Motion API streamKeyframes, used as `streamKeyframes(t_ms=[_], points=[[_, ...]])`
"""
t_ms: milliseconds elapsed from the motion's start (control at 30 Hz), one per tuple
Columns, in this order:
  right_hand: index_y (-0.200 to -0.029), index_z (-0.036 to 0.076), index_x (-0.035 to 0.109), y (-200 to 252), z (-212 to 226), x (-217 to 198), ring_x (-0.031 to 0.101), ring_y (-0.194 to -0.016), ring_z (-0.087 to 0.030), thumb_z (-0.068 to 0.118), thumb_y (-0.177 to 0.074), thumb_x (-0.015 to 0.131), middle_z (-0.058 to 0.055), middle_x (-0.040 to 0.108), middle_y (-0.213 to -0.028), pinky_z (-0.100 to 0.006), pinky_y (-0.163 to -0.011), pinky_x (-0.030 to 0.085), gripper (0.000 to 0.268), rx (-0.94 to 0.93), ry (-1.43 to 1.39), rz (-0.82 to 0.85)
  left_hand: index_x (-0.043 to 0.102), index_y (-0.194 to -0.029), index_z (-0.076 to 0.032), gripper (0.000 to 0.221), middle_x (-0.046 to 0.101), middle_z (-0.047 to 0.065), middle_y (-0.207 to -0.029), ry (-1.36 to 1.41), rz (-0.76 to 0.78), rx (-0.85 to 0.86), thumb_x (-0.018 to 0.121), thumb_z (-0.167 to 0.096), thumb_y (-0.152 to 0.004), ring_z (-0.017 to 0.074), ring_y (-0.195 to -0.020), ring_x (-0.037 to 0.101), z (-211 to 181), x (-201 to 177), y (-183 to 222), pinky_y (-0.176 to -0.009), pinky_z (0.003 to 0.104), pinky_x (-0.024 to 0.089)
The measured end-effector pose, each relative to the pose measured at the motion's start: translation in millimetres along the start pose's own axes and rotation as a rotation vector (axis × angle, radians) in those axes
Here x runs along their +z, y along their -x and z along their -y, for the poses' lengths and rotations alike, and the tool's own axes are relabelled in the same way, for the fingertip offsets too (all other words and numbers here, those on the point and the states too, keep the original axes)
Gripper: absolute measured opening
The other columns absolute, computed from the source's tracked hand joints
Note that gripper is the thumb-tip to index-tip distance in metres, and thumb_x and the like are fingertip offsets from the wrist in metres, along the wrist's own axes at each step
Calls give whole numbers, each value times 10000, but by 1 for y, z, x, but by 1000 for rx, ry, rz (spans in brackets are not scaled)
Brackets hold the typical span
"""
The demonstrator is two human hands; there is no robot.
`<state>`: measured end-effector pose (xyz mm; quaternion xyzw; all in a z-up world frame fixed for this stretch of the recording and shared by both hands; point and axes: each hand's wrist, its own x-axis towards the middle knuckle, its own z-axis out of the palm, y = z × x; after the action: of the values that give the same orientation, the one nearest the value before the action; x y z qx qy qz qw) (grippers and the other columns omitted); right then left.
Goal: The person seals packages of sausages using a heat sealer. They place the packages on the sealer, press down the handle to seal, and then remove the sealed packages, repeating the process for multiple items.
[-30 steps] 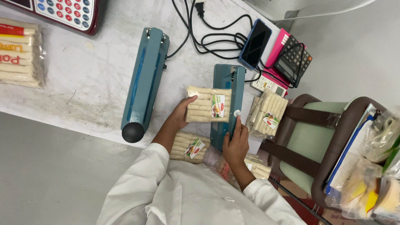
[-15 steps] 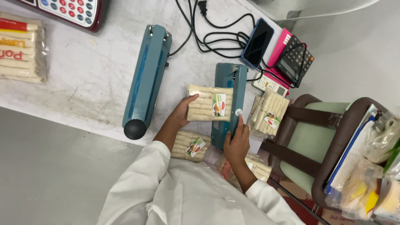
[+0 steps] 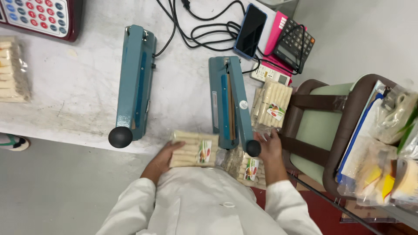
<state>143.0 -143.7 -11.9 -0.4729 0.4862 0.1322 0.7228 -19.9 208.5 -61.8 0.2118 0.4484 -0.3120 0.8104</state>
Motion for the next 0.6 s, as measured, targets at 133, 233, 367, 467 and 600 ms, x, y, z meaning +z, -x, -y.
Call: streamKeyframes(t_ms=[133,233,367,467,600], points=[[-905,91,487,-51,1,-5,640,-948,-330,573,-992,513,-94,537,-950,-505,-847,517,491,172,-143,-190,498,-1481,-139,747,648,211,-1312,-245,-59,48,826,-318,-835,379,-1147,663,11,-2,7,-968,533,551],[-879,212,553,-72,-1,-9,632,-744,-263,598,-954,566,-4,569,-842,-470,-661,502,394,118,-51,-272,524,-1455,-108,764,605,200,-1364,-839,-191,256,773,-481,-837,386,-1293,567,9,12,22,-1055,514,500],[-768,196,561,-67,12,-16,620,-636,-172,336,-976,607,21,590,-700,-356,-594,479,254,-129,-68,-223,364,-1512,-56,757,427,242,-1407,-1294,-458,715,721,-220,-865,460,-1319,432,-1,48,72,-1076,561,397],[-829,134,564,30,40,-11,597,-694,-145,217,-1073,582,10,570,-729,-322,-714,491,258,-385,-68,-26,471,-1452,-175,599,538,128,-1276,-1125,-377,780,709,-217,-903,314,-1206,523,4,54,46,-998,418,444],[-840,80,608,93,76,-78,548,-781,-170,173,-1016,633,-19,549,-767,-376,-816,467,201,-474,298,413,676,-1246,-66,502,746,147,-1082,-529,132,178,510,-458,-980,234,-910,722,-7,103,23,-778,283,623]])
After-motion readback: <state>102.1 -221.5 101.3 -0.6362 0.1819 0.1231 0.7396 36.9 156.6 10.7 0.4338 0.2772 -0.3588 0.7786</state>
